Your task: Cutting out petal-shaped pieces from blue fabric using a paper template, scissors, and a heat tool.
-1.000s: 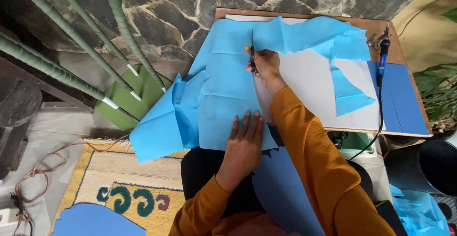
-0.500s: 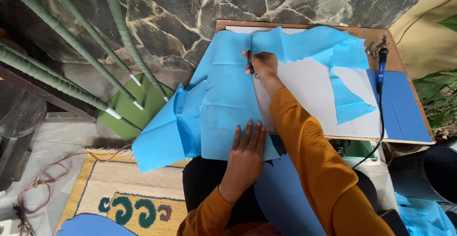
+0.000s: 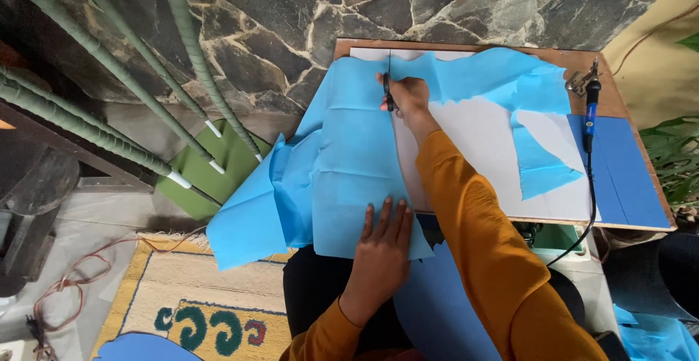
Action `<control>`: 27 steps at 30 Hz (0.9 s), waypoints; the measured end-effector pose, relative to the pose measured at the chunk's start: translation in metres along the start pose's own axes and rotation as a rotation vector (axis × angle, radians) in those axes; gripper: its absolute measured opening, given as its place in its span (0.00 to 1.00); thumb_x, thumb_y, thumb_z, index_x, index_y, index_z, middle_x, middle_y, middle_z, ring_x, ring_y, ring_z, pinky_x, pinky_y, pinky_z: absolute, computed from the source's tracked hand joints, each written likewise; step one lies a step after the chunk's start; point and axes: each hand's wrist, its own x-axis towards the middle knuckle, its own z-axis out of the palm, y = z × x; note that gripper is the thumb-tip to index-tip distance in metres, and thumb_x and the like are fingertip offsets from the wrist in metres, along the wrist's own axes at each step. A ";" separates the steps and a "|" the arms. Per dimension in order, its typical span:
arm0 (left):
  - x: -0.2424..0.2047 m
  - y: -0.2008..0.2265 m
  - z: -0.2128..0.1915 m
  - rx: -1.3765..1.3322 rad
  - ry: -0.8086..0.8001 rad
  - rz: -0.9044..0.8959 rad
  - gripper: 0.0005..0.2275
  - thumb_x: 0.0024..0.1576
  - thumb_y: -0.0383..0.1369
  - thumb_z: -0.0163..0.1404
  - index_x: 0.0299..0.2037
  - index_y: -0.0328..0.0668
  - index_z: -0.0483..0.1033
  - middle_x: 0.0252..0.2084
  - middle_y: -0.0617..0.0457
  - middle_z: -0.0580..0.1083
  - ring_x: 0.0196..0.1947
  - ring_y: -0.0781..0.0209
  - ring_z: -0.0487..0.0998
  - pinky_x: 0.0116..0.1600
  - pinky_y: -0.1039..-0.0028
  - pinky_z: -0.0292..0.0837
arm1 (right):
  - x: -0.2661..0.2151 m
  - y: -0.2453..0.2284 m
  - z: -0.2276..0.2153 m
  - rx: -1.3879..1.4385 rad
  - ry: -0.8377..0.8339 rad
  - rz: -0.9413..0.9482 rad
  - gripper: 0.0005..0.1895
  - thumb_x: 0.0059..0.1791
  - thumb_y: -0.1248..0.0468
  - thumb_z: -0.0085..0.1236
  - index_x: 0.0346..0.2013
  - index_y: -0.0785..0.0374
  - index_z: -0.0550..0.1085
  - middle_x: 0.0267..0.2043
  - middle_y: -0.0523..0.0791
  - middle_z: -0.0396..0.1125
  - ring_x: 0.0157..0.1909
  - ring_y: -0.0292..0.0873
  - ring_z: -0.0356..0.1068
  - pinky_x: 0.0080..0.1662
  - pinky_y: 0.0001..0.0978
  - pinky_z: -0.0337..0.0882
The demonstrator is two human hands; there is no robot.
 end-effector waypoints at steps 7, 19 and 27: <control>-0.002 0.000 -0.003 -0.028 0.000 -0.011 0.24 0.45 0.21 0.36 0.56 0.26 0.58 0.58 0.38 0.60 0.60 0.40 0.54 0.62 0.47 0.43 | 0.020 0.010 0.003 -0.030 -0.004 -0.102 0.15 0.39 0.52 0.60 0.18 0.58 0.68 0.15 0.44 0.65 0.13 0.35 0.66 0.12 0.19 0.49; -0.006 0.001 -0.005 -0.028 -0.066 -0.015 0.30 0.39 0.20 0.41 0.57 0.27 0.55 0.59 0.39 0.57 0.62 0.40 0.51 0.61 0.47 0.42 | 0.015 -0.005 0.000 -0.112 -0.051 -0.059 0.23 0.37 0.43 0.56 0.15 0.59 0.67 0.16 0.43 0.65 0.14 0.35 0.64 0.17 0.23 0.58; -0.007 0.001 -0.005 -0.053 -0.064 -0.014 0.26 0.43 0.21 0.39 0.56 0.27 0.56 0.58 0.38 0.59 0.61 0.40 0.52 0.61 0.46 0.42 | 0.018 0.011 -0.007 0.070 -0.069 -0.164 0.17 0.38 0.51 0.60 0.21 0.58 0.66 0.18 0.42 0.67 0.15 0.34 0.65 0.18 0.21 0.57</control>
